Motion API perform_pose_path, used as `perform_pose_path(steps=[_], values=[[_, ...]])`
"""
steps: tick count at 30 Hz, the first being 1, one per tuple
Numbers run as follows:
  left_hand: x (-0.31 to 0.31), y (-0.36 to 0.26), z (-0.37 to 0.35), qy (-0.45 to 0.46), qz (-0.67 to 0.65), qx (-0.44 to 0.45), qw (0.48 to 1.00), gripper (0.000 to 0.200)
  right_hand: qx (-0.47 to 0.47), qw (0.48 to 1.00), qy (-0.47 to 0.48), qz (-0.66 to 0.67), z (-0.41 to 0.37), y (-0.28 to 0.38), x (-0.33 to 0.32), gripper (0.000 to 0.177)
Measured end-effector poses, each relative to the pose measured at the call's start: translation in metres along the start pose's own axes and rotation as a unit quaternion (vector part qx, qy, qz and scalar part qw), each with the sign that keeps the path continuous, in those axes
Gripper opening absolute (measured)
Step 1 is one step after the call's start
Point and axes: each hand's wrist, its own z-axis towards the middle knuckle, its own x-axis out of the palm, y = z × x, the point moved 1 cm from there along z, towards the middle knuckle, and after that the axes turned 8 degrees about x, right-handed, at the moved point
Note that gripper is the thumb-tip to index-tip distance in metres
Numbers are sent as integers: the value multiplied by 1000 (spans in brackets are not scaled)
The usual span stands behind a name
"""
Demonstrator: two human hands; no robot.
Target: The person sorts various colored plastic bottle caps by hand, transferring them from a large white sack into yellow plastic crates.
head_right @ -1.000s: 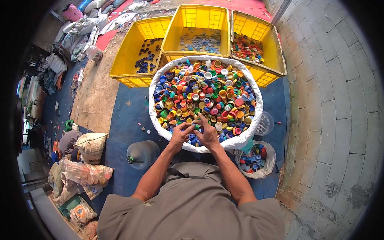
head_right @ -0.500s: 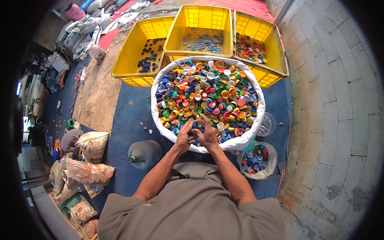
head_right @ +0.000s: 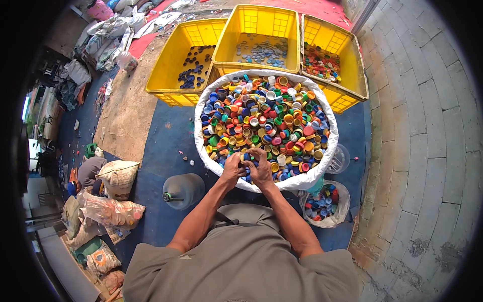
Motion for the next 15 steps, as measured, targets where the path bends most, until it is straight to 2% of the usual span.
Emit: perform_pose_path(steps=[1, 3, 4, 5, 7, 8, 11, 12, 14, 15], values=[[2, -4, -2, -2, -5, 4, 1000, 24, -34, 999, -5, -26, 2, 2, -1, 48], [0, -11, -2, 18, -47, -4, 999, 30, -25, 999, -24, -33, 4, 10, -4, 51], [-1, -12, 0, -1, -58, -4, 998, 32, -19, 999, -33, -36, 6, 14, -4, 52], [-1, -12, 1, -21, -70, -4, 997, 35, -6, 998, -63, 10, 9, 6, -5, 53], [-10, -11, 5, -39, -91, -9, 995, 44, 107, 981, -92, 134, 11, 19, -8, 47], [-14, -9, 6, -80, -79, -12, 994, 44, 163, 962, -104, 194, 12, 23, -10, 45], [-13, -12, 3, -178, -53, -16, 982, 45, 239, 888, -70, 387, 16, 2, -17, 40], [-14, -13, 1, -170, -69, -19, 983, 45, 264, 855, -60, 441, 17, 3, -19, 39], [-20, -15, -3, -156, -100, -25, 982, 45, 281, 845, -51, 452, 17, 3, -21, 32], [-23, -15, -4, -143, -115, -29, 983, 36, 289, 839, -50, 458, 16, 5, -21, 31]])
